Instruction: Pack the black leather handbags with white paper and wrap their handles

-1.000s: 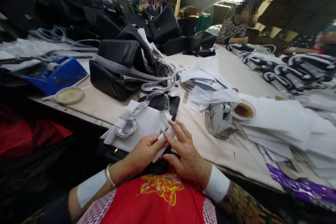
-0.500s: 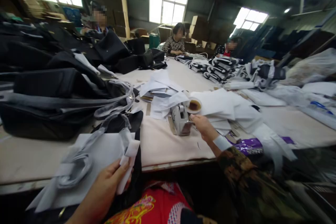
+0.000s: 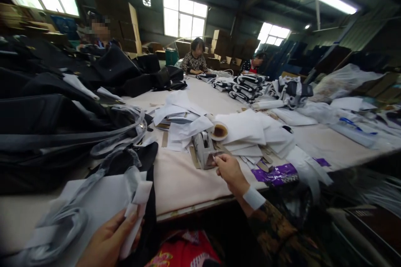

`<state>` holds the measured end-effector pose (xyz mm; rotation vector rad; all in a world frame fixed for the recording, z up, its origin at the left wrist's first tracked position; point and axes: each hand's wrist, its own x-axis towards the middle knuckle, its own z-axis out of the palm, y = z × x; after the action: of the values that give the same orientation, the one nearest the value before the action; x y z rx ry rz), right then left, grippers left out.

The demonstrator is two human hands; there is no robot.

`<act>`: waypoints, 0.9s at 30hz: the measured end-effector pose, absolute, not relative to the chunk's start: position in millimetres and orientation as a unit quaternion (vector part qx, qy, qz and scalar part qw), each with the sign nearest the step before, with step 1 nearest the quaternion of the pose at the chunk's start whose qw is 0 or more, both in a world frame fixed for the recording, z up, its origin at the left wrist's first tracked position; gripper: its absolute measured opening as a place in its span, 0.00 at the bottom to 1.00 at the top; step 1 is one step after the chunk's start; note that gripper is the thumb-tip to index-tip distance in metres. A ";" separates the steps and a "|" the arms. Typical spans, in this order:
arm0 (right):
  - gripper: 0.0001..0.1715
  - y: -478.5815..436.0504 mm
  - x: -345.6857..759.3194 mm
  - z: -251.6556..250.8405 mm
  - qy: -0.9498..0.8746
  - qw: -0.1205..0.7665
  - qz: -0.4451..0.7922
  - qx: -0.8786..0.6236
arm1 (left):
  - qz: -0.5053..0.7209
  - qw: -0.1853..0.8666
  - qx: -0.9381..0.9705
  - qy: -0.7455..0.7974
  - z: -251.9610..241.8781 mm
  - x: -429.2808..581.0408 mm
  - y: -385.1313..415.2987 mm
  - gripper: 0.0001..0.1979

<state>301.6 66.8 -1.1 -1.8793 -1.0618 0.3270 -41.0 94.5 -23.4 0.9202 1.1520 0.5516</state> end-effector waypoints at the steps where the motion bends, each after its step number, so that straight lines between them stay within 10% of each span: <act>1: 0.17 64.0 301.8 -7.6 -0.421 0.459 0.149 -0.768 | 0.250 0.702 0.424 0.514 -23.4 -40.7 93.9 0.27; 12: 0.15 53.2 210.3 20.0 -0.598 0.323 0.399 -0.616 | 0.281 0.619 0.515 0.522 -3.3 -33.7 82.9 0.18; 27: 0.19 76.0 118.9 14.6 -0.592 0.289 0.351 -0.666 | 0.334 0.457 0.636 0.524 -8.9 -36.7 80.9 0.10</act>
<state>118.9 76.0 14.6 -1.7762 -1.5800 0.9360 -36.7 80.9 -8.9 1.5683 1.2918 0.8242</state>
